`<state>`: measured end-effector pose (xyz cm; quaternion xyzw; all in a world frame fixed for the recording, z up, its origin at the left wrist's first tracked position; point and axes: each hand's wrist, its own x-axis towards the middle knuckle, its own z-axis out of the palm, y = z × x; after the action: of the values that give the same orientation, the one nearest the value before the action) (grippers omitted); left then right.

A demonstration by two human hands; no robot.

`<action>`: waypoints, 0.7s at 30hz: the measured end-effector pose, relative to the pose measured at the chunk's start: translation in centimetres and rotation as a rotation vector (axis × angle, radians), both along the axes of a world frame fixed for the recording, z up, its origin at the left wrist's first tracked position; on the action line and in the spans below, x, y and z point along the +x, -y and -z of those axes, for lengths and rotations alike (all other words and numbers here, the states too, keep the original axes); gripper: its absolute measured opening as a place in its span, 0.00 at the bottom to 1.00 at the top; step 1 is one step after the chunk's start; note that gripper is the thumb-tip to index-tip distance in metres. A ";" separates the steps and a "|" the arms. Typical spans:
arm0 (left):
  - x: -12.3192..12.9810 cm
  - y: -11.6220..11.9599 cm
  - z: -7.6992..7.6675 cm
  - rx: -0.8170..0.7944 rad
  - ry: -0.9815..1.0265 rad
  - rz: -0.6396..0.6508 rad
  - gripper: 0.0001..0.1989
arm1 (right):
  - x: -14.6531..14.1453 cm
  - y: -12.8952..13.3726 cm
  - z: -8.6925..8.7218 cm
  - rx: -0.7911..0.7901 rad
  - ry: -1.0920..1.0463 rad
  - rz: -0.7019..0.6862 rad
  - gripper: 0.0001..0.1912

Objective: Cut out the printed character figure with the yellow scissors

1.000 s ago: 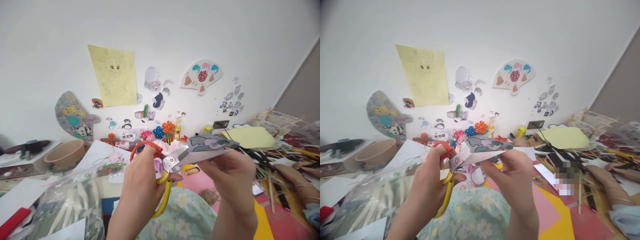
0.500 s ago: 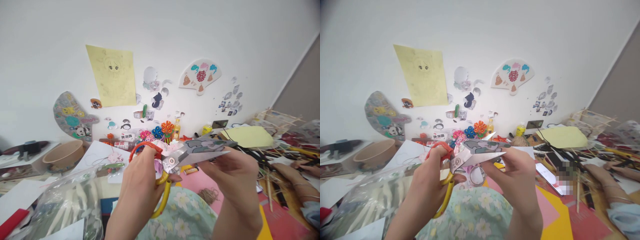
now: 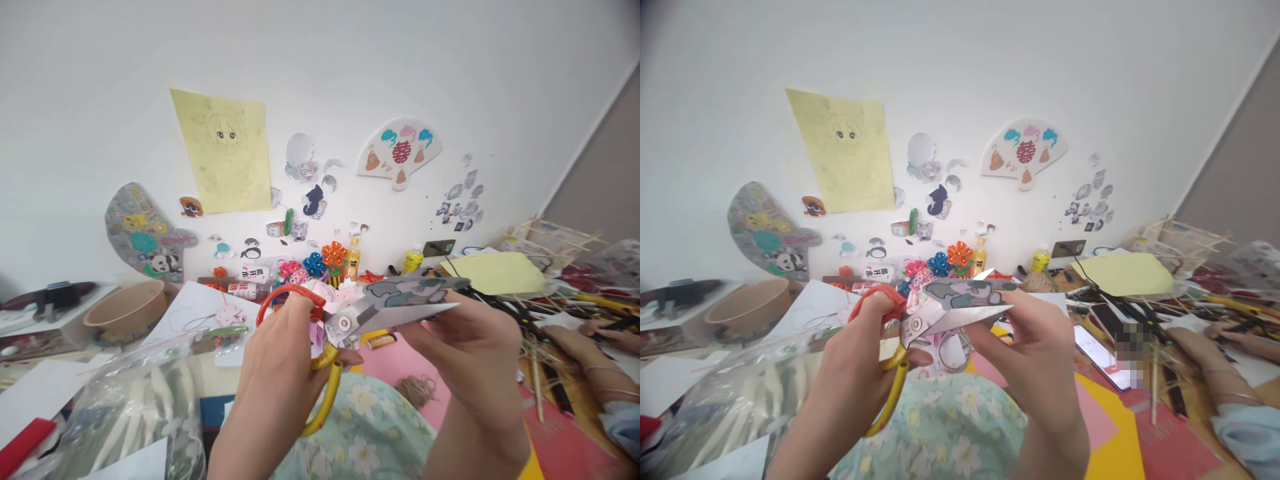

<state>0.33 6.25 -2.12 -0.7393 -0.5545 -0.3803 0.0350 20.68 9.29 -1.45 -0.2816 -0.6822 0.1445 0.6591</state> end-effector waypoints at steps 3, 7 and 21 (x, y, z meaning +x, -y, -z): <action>-0.1 -0.1 0.2 0.031 -0.036 0.008 0.20 | 0.0 0.1 0.0 -0.015 -0.003 0.014 0.12; -0.2 -0.1 0.3 0.058 -0.087 -0.015 0.18 | 0.0 0.1 -0.1 -0.038 -0.027 0.009 0.09; -0.2 -0.1 0.2 0.058 -0.133 -0.039 0.10 | 0.1 0.1 -0.3 -0.062 0.013 -0.013 0.12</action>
<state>0.11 6.38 -2.32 -0.7507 -0.5541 -0.3454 0.1007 20.76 9.15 -1.15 -0.2984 -0.6834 0.1680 0.6447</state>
